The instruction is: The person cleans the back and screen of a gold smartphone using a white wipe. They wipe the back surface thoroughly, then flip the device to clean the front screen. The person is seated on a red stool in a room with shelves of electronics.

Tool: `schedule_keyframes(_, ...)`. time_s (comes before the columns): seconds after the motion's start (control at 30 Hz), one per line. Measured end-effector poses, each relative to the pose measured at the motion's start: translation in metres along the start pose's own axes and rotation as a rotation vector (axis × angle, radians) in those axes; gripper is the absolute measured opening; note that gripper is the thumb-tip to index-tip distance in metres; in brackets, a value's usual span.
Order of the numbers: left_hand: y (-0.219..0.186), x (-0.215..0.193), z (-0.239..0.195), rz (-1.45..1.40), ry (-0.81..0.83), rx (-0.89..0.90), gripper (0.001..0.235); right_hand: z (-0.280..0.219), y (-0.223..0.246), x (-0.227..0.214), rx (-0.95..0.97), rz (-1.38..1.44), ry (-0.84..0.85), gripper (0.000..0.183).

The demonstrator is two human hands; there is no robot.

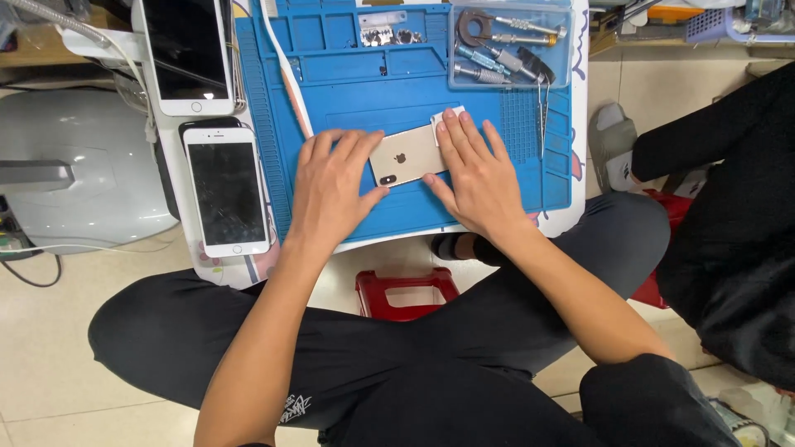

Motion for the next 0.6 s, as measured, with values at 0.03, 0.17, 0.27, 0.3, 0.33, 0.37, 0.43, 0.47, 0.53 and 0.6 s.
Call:
schedule_keyframes(0.03,-0.001,0.000,-0.001,-0.002,-0.003,-0.003,0.078,-0.008,-0.001,-0.004,-0.017,-0.017,0.027,0.071)
schedule_keyframes(0.17,0.000,0.001,-0.001,0.002,-0.014,-0.008,0.079,-0.017,-0.006,-0.010,-0.051,-0.043,0.069,0.070)
schedule_keyframes(0.27,-0.001,0.002,-0.001,-0.011,0.000,-0.019,0.080,0.010,-0.002,-0.008,-0.020,-0.044,0.052,0.075)
schedule_keyframes(0.3,-0.002,0.001,-0.002,-0.011,0.002,-0.018,0.080,0.010,-0.002,-0.008,-0.018,-0.044,0.053,0.075)
schedule_keyframes(0.33,-0.001,0.000,-0.001,-0.011,0.003,-0.018,0.079,0.011,-0.001,-0.008,-0.014,-0.021,0.052,0.076)
schedule_keyframes(0.37,-0.001,-0.001,0.000,-0.011,0.004,-0.018,0.078,0.012,0.000,-0.007,-0.010,0.002,0.051,0.076)
schedule_keyframes(0.43,-0.002,-0.002,-0.001,-0.011,0.009,-0.019,0.077,-0.009,0.003,-0.014,-0.001,0.033,0.082,0.076)
schedule_keyframes(0.47,-0.002,-0.002,-0.001,-0.015,0.012,-0.026,0.075,-0.019,0.004,-0.018,0.002,0.062,0.117,0.075)
schedule_keyframes(0.53,-0.002,-0.003,0.000,-0.015,0.011,-0.028,0.076,-0.022,-0.001,-0.016,0.034,0.116,0.122,0.073)
schedule_keyframes(0.6,-0.003,-0.004,0.000,-0.015,0.011,-0.027,0.076,-0.018,0.002,-0.012,0.068,0.170,0.125,0.070)
Point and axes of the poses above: each hand's wrist, its own z-axis towards the middle knuckle, its own x-axis out of the palm, y = z × x, the point moved 1 cm from there along z, towards the middle knuckle, and after that the axes turned 5 degrees about x, right-handed, at the moved point
